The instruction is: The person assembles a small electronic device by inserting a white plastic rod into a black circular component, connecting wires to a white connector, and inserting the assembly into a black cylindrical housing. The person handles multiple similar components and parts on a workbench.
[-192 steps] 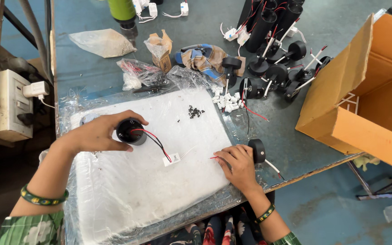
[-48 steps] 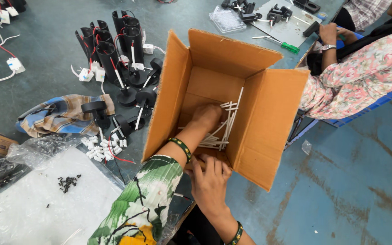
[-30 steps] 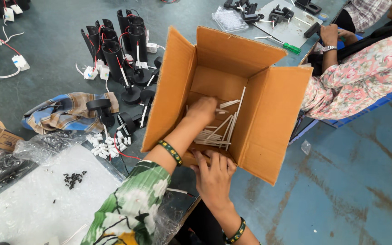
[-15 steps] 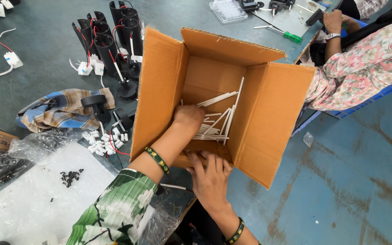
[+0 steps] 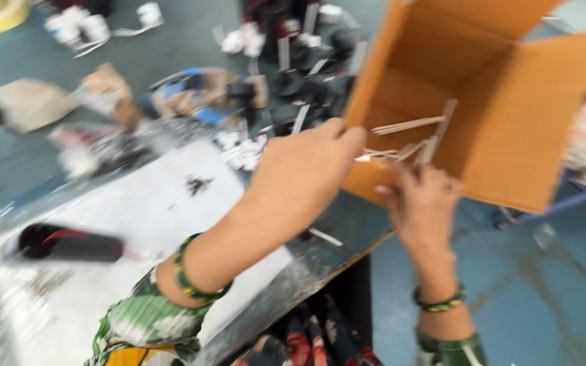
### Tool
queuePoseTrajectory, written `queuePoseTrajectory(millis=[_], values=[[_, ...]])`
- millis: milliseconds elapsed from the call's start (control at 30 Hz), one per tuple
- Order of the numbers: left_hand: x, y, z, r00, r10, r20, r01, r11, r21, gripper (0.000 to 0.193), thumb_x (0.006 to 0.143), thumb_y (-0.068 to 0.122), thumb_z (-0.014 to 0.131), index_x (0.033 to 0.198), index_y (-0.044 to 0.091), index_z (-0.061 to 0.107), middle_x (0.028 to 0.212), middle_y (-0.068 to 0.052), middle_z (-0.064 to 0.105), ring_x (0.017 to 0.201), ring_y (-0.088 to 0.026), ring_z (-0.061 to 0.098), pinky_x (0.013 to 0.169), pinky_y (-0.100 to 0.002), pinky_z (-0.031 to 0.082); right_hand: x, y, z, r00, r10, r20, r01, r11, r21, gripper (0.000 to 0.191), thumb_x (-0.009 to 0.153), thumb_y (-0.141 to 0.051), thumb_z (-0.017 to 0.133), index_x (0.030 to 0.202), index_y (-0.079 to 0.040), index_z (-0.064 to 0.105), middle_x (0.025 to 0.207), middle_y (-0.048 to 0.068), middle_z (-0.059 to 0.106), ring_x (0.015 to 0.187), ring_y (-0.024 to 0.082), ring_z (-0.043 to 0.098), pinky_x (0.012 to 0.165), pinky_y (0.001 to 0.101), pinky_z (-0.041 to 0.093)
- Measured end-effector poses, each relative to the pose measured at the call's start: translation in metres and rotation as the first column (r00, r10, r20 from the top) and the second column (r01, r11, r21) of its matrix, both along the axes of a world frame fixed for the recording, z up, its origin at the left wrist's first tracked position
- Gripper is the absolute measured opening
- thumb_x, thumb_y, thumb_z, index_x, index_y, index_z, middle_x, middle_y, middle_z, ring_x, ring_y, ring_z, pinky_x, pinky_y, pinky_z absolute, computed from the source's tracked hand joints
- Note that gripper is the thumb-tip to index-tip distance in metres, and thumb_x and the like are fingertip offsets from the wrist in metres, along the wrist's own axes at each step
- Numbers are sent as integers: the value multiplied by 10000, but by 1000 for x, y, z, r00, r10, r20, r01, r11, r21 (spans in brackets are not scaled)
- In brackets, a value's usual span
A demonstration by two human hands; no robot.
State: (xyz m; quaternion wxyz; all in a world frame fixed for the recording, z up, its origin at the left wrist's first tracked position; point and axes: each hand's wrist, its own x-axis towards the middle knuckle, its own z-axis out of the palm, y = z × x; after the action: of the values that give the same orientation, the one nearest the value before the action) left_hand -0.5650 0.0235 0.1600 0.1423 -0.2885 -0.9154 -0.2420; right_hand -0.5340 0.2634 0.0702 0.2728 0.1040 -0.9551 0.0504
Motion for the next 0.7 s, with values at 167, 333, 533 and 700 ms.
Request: queuePoseTrajectory(millis=[167,333,533,700], values=[[49,-111,-7,952,49,303,-182,886,427,143,911,167,753,1043,112,764,976,-31,737,781,-173,713,639,-280,557,-16,15,19,998,60,16,-61,994,94,537,933,-405,765,1408,-174,664,1146,73,629,1096,275,571,1054,482,370],[100,-205,-73,860,128,494,-447,655,609,164,934,118,698,1074,67,767,935,-26,724,804,-93,687,647,-243,547,-18,-11,-2,999,31,-18,-27,983,182,490,997,-442,753,1399,-178,660,1144,54,646,1127,239,583,1069,432,372],[123,-258,-148,751,90,654,-583,555,593,173,907,108,729,1066,52,766,851,-19,769,766,-82,701,636,-234,529,0,-47,-13,999,34,-14,-31,981,192,449,1052,-430,752,1384,-152,632,1103,43,636,1040,224,574,992,404,396],[136,-251,-154,803,132,581,-510,656,556,158,907,137,706,1049,95,763,899,-5,750,797,-99,734,649,-263,530,24,-96,-12,999,27,-39,-20,988,153,479,981,-392,763,1380,-142,676,1087,69,639,1061,257,593,942,430,422]])
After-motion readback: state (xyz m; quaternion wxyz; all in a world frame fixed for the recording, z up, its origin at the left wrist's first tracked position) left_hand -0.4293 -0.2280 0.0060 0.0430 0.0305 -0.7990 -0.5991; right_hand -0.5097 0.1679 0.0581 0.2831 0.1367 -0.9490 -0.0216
